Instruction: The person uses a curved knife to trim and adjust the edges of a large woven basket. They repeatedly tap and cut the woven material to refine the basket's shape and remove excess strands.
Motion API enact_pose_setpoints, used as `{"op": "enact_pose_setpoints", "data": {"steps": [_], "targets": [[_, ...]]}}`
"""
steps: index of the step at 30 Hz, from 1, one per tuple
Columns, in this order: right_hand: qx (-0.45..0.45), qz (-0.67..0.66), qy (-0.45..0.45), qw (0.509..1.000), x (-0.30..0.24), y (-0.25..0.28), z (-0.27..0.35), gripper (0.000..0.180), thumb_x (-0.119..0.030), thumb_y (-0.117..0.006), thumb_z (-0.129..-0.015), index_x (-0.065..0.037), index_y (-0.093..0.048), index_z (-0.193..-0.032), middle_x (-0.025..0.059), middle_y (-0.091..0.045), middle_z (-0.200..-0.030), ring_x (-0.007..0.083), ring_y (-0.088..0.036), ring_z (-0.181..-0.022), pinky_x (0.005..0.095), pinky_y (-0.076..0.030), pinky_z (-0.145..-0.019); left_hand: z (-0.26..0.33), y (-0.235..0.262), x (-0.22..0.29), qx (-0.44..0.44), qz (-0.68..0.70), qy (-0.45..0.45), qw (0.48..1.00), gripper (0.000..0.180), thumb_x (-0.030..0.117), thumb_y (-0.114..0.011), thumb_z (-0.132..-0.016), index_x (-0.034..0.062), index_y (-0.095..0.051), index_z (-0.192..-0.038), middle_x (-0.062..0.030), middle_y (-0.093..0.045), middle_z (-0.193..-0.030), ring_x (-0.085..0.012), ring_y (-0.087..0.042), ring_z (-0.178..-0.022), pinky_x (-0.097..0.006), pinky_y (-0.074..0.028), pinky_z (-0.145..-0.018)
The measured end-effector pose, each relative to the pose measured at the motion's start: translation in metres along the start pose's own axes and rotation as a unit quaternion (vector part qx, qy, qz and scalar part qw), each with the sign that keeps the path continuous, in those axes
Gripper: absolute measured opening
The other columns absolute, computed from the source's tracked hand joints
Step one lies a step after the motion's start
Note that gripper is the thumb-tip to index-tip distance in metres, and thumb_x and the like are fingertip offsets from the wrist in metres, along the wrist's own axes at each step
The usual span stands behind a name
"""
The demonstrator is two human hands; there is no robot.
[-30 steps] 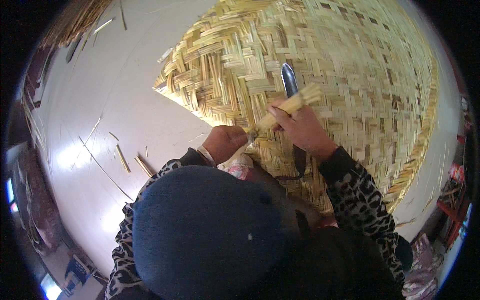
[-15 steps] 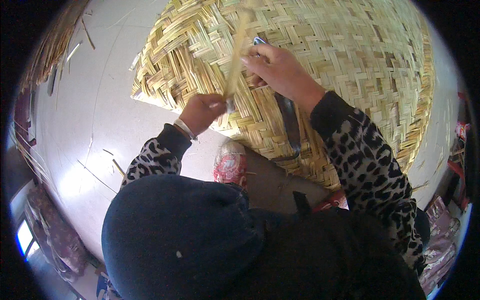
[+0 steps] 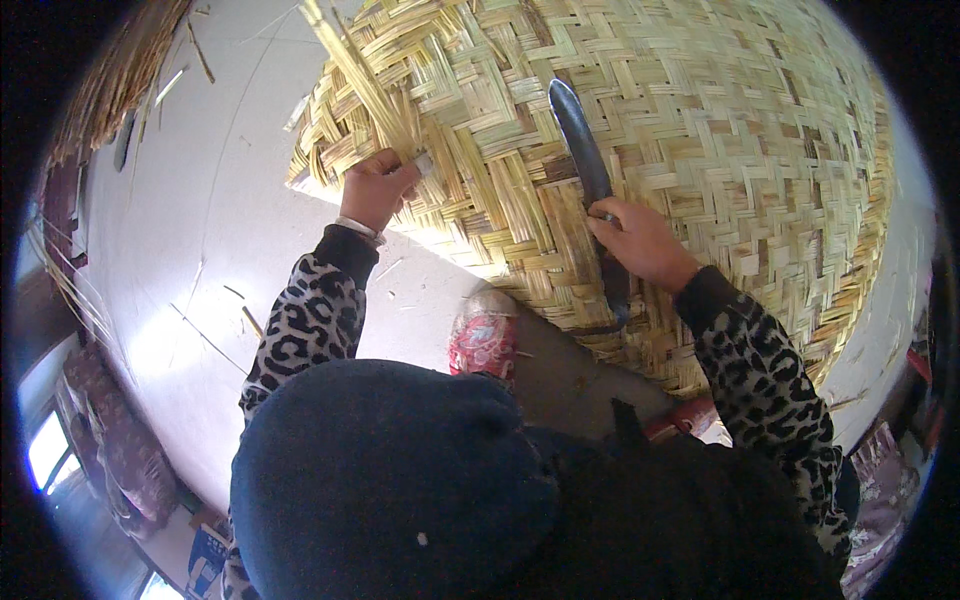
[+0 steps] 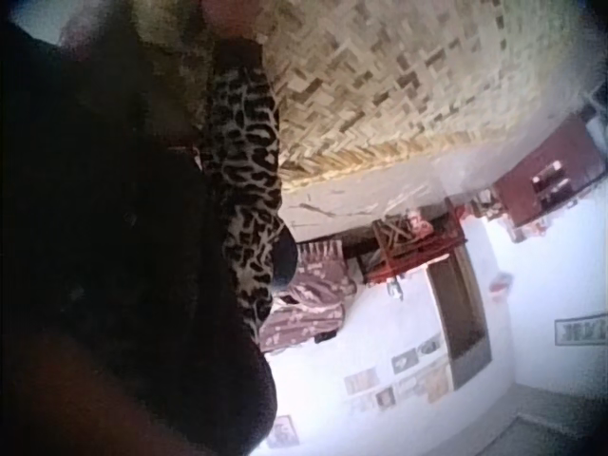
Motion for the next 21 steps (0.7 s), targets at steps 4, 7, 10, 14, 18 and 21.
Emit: {"op": "enact_pose_setpoints", "data": {"steps": [4, 7, 10, 14, 18, 21], "targets": [[0.009, -0.046, -0.029, 0.998, 0.0, 0.004, 0.005, 0.034, -0.03, -0.058, -0.094, 0.0, -0.064, -0.11, 0.0217, -0.068, -0.086, 0.0384, -0.066, -0.079, 0.0453, -0.051, -0.072, -0.005, 0.015, 0.003, 0.026, 0.074, -0.005, 0.997, 0.016, 0.017, -0.067, -0.09, 0.001, -0.068, -0.09, -0.0067, -0.068, -0.074, -0.0114, -0.063, -0.059, -0.021, -0.05, -0.052], [0.003, -0.071, -0.043, 0.997, -0.001, 0.007, 0.008, 0.033, -0.03, -0.057, -0.094, -0.001, -0.064, -0.109, 0.0213, -0.067, -0.085, 0.0378, -0.065, -0.078, 0.0448, -0.05, -0.071, -0.002, 0.021, 0.011, 0.012, 0.123, -0.008, 0.992, 0.019, 0.017, -0.068, -0.091, -0.0014, -0.066, -0.096, -0.0097, -0.07, -0.08, -0.0132, -0.067, -0.065, -0.023, -0.054, -0.056], [0.003, -0.08, -0.056, 0.995, 0.001, 0.008, 0.01, 0.033, -0.03, -0.057, -0.095, -0.001, -0.063, -0.109, 0.0214, -0.067, -0.086, 0.0376, -0.065, -0.078, 0.0445, -0.05, -0.07, 0.001, 0.019, 0.015, 0.025, 0.127, 0.007, 0.992, 0.02, 0.016, -0.067, -0.091, -0.0026, -0.065, -0.098, -0.0108, -0.071, -0.083, -0.0142, -0.069, -0.068, -0.024, -0.056, -0.058], [0.016, -0.067, -0.034, 0.997, 0.004, 0.006, 0.012, 0.032, -0.028, -0.057, -0.094, 0.0, -0.063, -0.109, 0.0225, -0.067, -0.091, 0.0385, -0.066, -0.082, 0.0442, -0.051, -0.073, 0.0, 0.009, 0.008, 0.028, 0.102, 0.003, 0.994, 0.021, 0.016, -0.068, -0.091, -0.0036, -0.065, -0.097, -0.0114, -0.071, -0.084, -0.0144, -0.07, -0.069, -0.025, -0.057, -0.06], [0.016, -0.072, -0.035, 0.997, 0.009, 0.004, 0.012, 0.031, -0.027, -0.057, -0.094, 0.0, -0.063, -0.108, 0.023, -0.067, -0.096, 0.0396, -0.065, -0.087, 0.0443, -0.051, -0.078, -0.009, 0.007, -0.004, 0.02, 0.104, -0.017, 0.994, 0.023, 0.018, -0.07, -0.09, -0.0038, -0.065, -0.095, -0.0111, -0.071, -0.082, -0.0134, -0.069, -0.068, -0.025, -0.057, -0.06], [0.017, -0.081, -0.04, 0.996, 0.011, 0.002, 0.012, 0.031, -0.027, -0.057, -0.093, 0.0, -0.063, -0.107, 0.0224, -0.067, -0.096, 0.0394, -0.065, -0.088, 0.0445, -0.05, -0.079, -0.01, 0.009, -0.014, 0.056, 0.061, -0.03, 0.996, 0.021, 0.017, -0.07, -0.09, -0.0036, -0.066, -0.094, -0.0105, -0.071, -0.08, -0.0133, -0.068, -0.065, -0.025, -0.057, -0.059]]}}
Point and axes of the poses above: each hand's wrist, its own z-axis away from the middle knuckle, its own y-axis out of the back of the hand, x = y × z, the point moved 3 cm from there along -z, towards the middle knuckle
